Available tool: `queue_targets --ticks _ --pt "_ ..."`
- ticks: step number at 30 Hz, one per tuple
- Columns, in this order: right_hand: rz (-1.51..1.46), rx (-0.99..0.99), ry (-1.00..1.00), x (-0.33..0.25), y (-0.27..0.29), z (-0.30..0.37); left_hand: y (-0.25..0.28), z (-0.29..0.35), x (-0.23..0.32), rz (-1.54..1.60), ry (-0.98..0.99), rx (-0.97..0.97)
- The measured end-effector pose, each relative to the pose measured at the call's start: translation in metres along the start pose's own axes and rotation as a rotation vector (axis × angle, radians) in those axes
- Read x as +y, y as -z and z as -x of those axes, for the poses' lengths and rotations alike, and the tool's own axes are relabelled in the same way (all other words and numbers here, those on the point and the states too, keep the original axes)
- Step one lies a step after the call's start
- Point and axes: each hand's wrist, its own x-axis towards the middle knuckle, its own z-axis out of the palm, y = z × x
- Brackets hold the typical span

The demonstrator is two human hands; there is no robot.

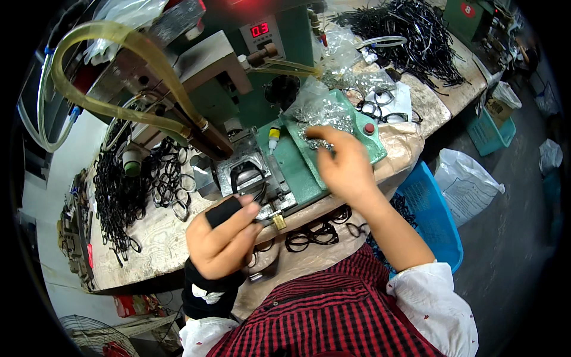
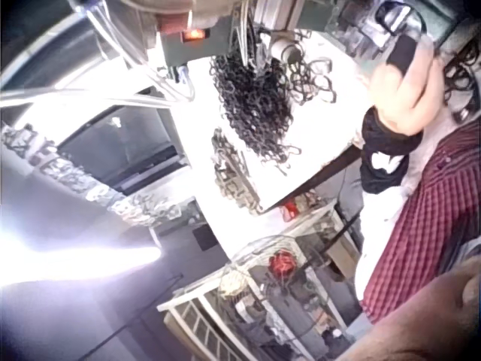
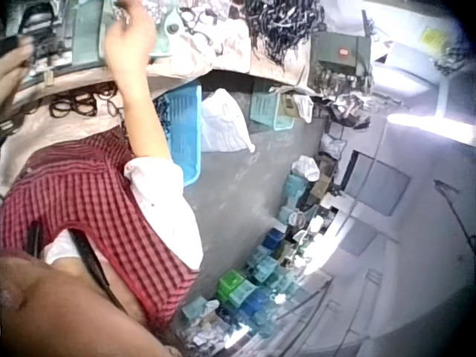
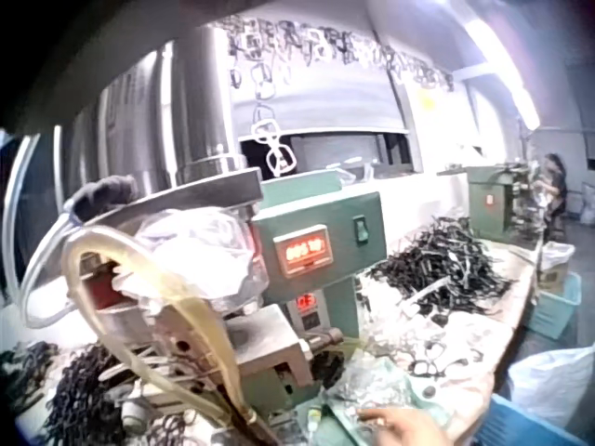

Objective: The person repeatedly picks up black eyeglass frames, places them into a press machine, and activates the machine to attach nose pads. The finished frames are placed on the table. The process is repeated continuously throughout the clip.

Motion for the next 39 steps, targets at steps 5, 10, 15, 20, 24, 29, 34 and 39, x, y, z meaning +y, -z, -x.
queue_targets --ticks 5,10,15,20,24,29,34,39 --pt "0.182 -0.032 0.145 0.035 0.016 0.017 -0.016 0.006 -0.009 -0.068 -0.085 0.013" --pt "0.210 0.203 0.152 0.046 0.028 -0.014 -0.018 0.008 -0.008 -0.114 -0.061 0.029" --pt "0.491 0.033 0.189 0.040 0.024 0.004 -0.019 0.009 -0.009 -0.121 -0.062 0.035" --pt "0.616 0.072 0.334 0.046 0.011 0.000 -0.016 0.021 -0.003 0.089 0.033 0.025" --pt "0.459 0.254 0.230 0.056 0.003 0.011 0.009 0.057 0.021 -0.307 0.095 0.034" --pt "0.188 0.225 0.077 0.047 0.000 0.003 0.086 0.082 -0.018 -0.606 0.876 0.518" --pt "0.221 0.208 0.081 0.039 -0.010 -0.004 0.093 0.156 -0.126 -0.911 1.107 0.043" --pt "0.283 0.184 0.139 0.043 0.002 0.001 0.051 0.221 -0.167 -1.314 1.484 -0.205"
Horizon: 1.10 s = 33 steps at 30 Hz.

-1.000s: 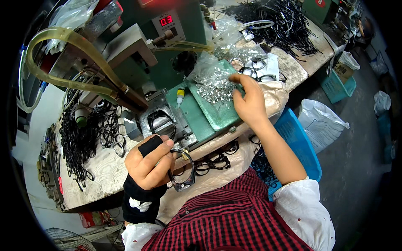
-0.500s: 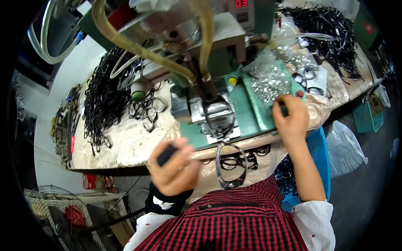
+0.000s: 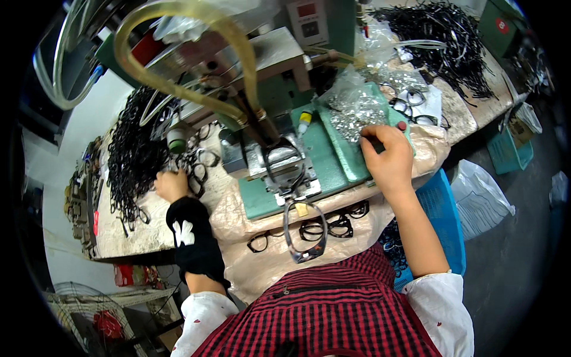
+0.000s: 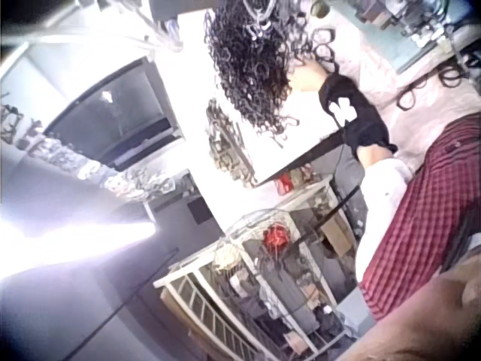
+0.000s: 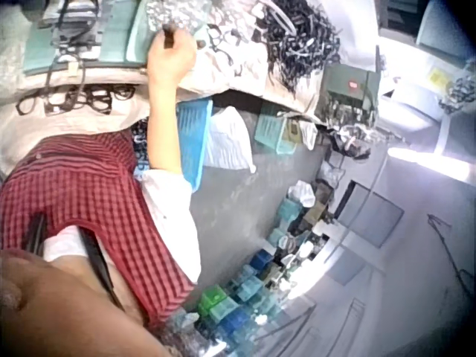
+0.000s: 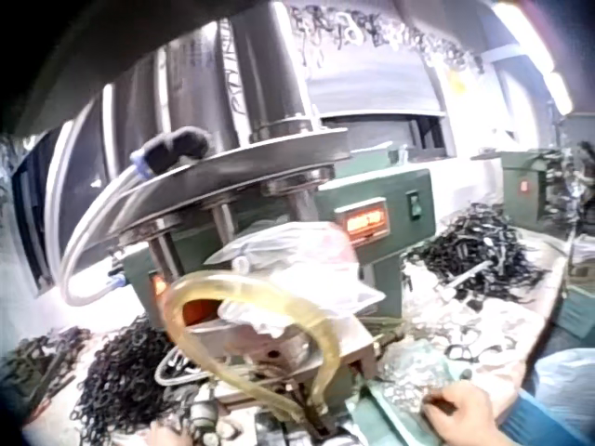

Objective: The person repeatedly picks up black eyeglass frames, places them into a press machine, and activates the machine to attach nose pads. The finished frames are placed on the table. The process is repeated continuously throughout the clip.

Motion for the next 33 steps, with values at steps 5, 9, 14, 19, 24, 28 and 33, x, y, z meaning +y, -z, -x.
queue_targets --ticks 5,9,14,19,24,28,33 --pt "-0.143 0.052 -0.155 0.001 0.027 0.014 0.001 0.010 -0.019 0.790 -0.142 0.128" --pt "-0.382 -0.133 -0.023 -0.049 0.027 -0.007 0.054 0.030 0.013 1.353 -0.090 -0.251" --pt "-0.644 -0.207 -0.005 -0.097 -0.009 -0.035 0.068 0.060 0.031 1.714 0.107 -0.480" --pt "-0.529 -0.040 0.226 -0.094 -0.027 -0.027 0.133 0.090 0.048 1.894 0.133 -0.328" --pt "-0.952 -0.256 -0.129 -0.110 -0.019 -0.027 0.236 0.076 0.065 2.115 -0.626 0.023" --pt "-1.082 -0.258 -0.173 -0.128 -0.021 -0.019 0.239 0.062 0.094 2.084 -0.554 0.191" --pt "-1.214 -0.314 -0.279 -0.140 0.005 -0.004 0.236 0.065 0.086 1.948 -0.689 0.248"
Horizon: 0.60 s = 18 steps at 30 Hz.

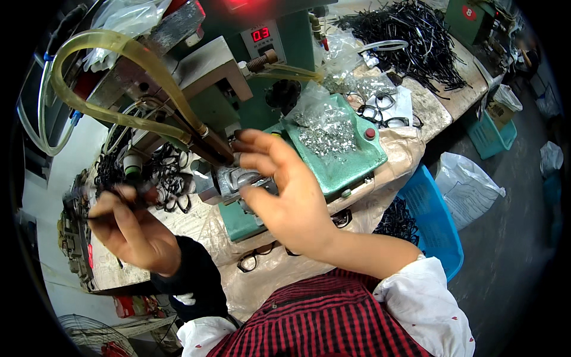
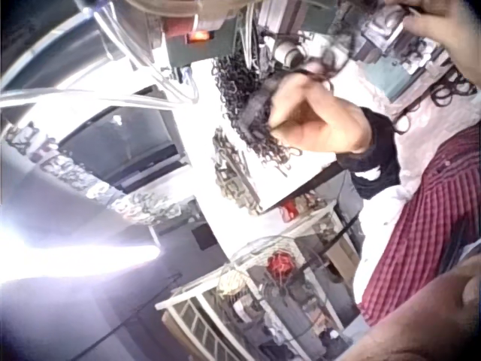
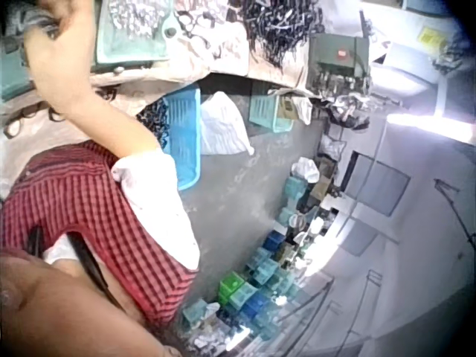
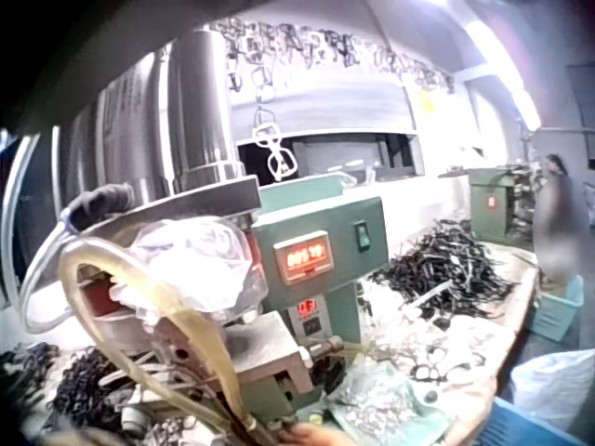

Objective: The person repeatedly picks up black eyeglass frames, places them into a press machine, and activates the machine to attach nose pads. The finished frames are placed on the table. The process is repeated continuously throughout the clip.

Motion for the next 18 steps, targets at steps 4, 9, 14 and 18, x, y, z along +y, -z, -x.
queue_targets --ticks 4,9,14,18 --pt "0.248 -0.123 0.125 -0.003 0.009 0.004 -0.016 0.049 0.009 -0.024 -0.193 -0.329" --pt "0.515 0.226 0.305 0.013 0.094 -0.019 -0.033 0.043 0.005 -0.258 -0.525 -0.804" --pt "0.927 0.380 0.227 0.031 0.152 -0.002 -0.034 0.044 0.000 -0.215 -0.505 -0.748" --pt "1.352 0.263 0.185 0.024 0.149 0.016 -0.035 0.048 0.000 -0.267 -0.475 -0.730"
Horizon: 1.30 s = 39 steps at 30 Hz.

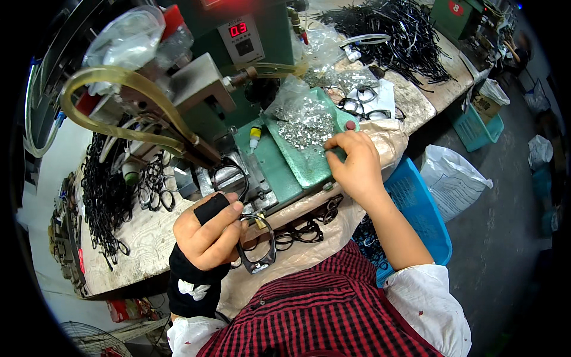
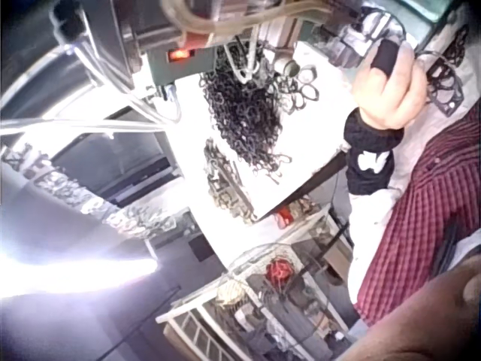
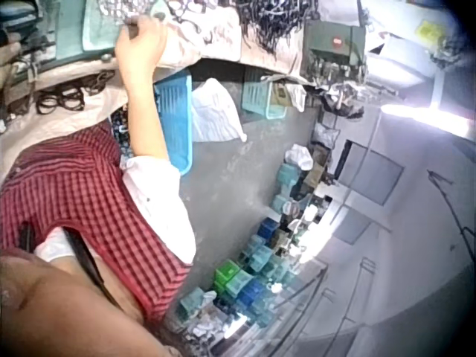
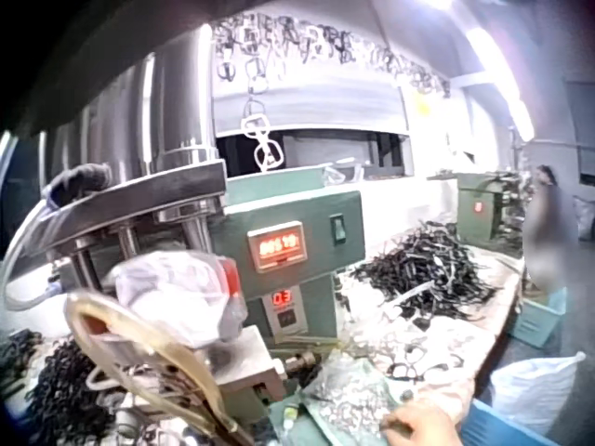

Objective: The person repeatedly picks up black eyeglass frames, places them into a press machine, and activates the machine to attach nose pads. The finished frames are placed on the table. The process is repeated continuously throughout the clip.

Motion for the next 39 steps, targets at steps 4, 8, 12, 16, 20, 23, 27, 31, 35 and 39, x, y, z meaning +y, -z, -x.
queue_targets --ticks 4,8,12,16,20,23,27,31,35,39 --pt "0.141 -0.043 -0.032 -0.012 -0.004 -0.004 -0.003 0.011 0.010 0.060 0.111 0.033" --pt "0.271 -0.031 0.020 -0.012 -0.025 -0.009 0.002 0.039 0.044 0.036 0.320 0.099" --pt "0.198 0.043 -0.079 -0.017 -0.028 -0.007 0.042 0.055 0.037 -0.285 0.503 0.326" --pt "-0.107 0.140 -0.103 -0.017 -0.028 -0.012 0.066 0.063 -0.039 -0.414 0.741 0.476" --pt "-0.051 0.226 0.126 -0.015 -0.030 -0.017 0.053 0.125 -0.135 -0.817 0.746 -0.172" --pt "-0.042 0.314 0.173 -0.008 -0.032 -0.014 0.033 0.211 -0.176 -0.797 0.900 -0.317" --pt "0.027 0.334 0.050 0.005 -0.012 0.008 0.023 0.203 -0.164 -0.658 0.779 -0.043" --pt "-0.026 0.280 0.016 0.001 -0.011 0.009 0.039 0.166 -0.132 -0.666 0.810 0.148" --pt "-0.158 0.210 -0.020 -0.009 -0.028 -0.002 0.046 0.147 -0.087 -0.136 1.141 0.593" --pt "-0.411 0.051 -0.208 -0.029 -0.033 -0.011 0.047 0.107 -0.035 0.145 1.337 0.837"
